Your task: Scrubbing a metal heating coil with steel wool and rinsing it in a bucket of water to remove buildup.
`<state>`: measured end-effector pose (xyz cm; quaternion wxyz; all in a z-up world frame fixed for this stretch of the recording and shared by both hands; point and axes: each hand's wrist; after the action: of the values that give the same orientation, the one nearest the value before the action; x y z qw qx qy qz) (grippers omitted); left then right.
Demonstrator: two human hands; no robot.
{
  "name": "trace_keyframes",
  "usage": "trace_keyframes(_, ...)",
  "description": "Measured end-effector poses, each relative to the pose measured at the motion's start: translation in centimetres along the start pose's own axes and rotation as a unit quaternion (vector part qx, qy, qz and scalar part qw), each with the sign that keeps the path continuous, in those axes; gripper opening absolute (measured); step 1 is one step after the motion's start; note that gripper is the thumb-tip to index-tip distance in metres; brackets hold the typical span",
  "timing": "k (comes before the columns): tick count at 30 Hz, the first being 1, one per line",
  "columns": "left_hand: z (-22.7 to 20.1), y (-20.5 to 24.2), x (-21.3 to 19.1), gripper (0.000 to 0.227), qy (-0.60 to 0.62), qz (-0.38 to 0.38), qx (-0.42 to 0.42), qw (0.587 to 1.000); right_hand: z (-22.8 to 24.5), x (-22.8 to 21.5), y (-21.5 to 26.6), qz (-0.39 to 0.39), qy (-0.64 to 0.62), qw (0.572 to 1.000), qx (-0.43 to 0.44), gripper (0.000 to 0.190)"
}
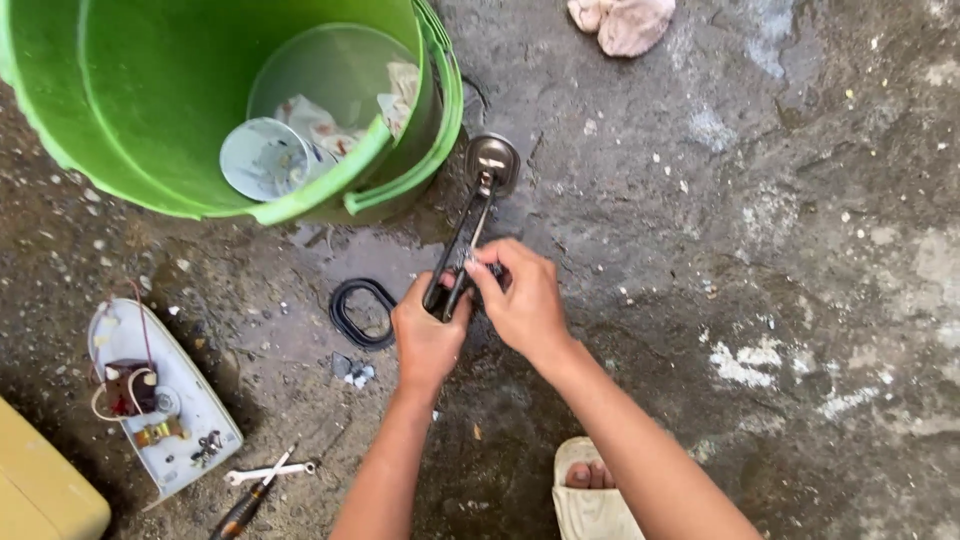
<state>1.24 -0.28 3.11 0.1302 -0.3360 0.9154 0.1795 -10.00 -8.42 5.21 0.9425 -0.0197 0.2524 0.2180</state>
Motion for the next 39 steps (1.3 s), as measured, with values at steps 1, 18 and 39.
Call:
trace_keyframes(1,-0.1,0.0,-0.1,0.018,0.001,0.002,-0.007,1.0,-1.1,0.1,-0.9,0.003,0.003,1.0,0.006,0.003)
trace_keyframes(18,1.8,-0.3,-0.8,0.023,0.032,0.006,0.028,0.999,-2.4,0.9,-4.6,-0.059,0.08,0.989,-0.11,0.007)
trace_keyframes(39,0.4,0.4,-0.1,0.015,0.008,0.008,-0.009,1.0,-4.5,0.3,-7.1,-0.031,0.144,0.988,-0.037,0.004)
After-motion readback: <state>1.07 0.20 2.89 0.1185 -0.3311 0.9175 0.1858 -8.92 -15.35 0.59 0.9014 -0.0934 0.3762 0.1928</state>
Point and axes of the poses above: each hand's wrist, its own y-axis away from the middle knuckle, its own x-axis out of the palm, z = x × y, and after that the axes turned 5 degrees about y, right-handed
